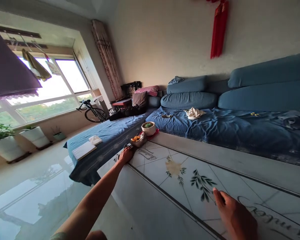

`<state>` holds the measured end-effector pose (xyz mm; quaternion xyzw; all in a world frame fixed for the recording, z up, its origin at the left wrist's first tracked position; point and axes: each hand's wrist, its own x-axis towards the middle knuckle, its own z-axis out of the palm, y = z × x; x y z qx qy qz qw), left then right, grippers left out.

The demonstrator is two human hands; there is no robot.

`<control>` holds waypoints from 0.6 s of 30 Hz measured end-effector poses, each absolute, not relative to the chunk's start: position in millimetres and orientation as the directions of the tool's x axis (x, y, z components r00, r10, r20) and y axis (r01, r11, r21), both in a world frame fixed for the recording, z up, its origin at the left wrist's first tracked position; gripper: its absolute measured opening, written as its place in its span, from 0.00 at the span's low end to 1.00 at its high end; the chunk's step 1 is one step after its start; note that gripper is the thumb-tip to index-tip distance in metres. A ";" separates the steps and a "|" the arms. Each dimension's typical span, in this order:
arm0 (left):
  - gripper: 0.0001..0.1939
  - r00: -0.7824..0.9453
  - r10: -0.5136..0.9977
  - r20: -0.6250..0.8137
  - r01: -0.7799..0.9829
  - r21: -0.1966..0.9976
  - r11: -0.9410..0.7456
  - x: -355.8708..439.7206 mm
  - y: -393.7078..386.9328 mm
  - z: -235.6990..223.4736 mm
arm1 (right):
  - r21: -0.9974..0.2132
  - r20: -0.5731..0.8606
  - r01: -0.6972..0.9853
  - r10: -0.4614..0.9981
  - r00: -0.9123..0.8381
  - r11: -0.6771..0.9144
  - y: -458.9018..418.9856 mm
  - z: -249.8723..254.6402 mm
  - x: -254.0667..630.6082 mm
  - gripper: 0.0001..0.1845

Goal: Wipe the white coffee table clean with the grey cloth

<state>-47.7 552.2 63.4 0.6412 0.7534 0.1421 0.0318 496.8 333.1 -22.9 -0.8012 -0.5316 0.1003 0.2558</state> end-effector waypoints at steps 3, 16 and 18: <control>0.23 -0.122 0.982 0.146 0.967 0.239 0.085 -15.2 519.4 52.8 | -0.604 -0.057 0.719 0.918 0.394 -0.346 326.5 0.4 480.9 0.37; 0.28 0.124 0.982 0.146 0.950 0.270 -0.160 89.0 578.7 40.0 | -0.566 -0.013 0.753 0.917 0.399 -0.336 317.9 14.1 468.0 0.32; 0.28 0.116 0.982 0.147 0.953 0.263 -0.152 102.5 603.9 46.0 | -0.561 0.026 0.765 0.917 0.399 -0.317 316.5 12.7 466.0 0.31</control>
